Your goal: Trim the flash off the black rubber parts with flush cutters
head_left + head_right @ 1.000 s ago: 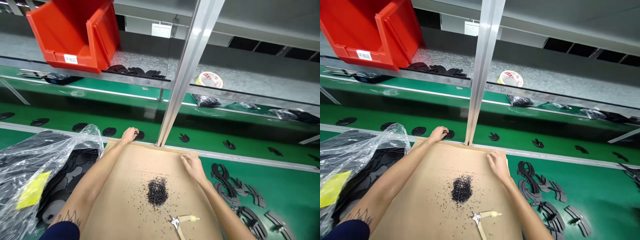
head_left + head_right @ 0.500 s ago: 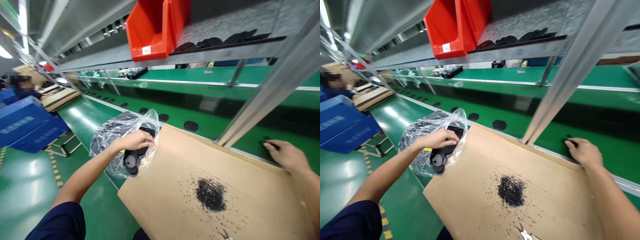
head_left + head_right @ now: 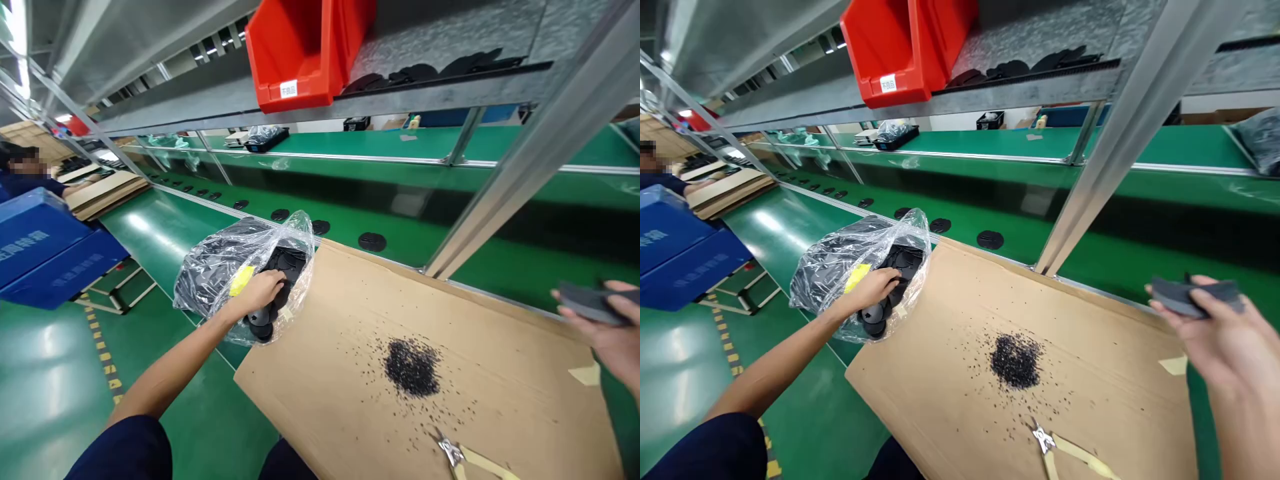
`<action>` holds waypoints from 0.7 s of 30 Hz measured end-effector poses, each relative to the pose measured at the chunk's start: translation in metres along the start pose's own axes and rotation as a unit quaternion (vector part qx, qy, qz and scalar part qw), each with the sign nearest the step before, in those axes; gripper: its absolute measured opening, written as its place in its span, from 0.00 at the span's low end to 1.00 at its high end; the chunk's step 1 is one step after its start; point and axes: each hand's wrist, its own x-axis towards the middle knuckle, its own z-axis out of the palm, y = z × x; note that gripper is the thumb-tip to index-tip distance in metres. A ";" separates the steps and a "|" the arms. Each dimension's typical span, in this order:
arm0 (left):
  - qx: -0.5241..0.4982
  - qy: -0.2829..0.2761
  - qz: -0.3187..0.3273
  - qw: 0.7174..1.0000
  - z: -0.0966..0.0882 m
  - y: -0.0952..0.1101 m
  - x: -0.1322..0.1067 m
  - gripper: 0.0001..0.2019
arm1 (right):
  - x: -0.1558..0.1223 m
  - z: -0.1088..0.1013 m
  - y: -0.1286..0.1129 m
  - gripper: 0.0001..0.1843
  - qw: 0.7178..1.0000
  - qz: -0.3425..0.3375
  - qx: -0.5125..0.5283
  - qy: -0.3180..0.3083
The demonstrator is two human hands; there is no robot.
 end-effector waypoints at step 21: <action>-0.361 0.075 0.341 0.865 0.039 0.198 -0.036 0.31 | -0.217 0.054 -0.135 0.26 0.808 0.340 0.407 -0.256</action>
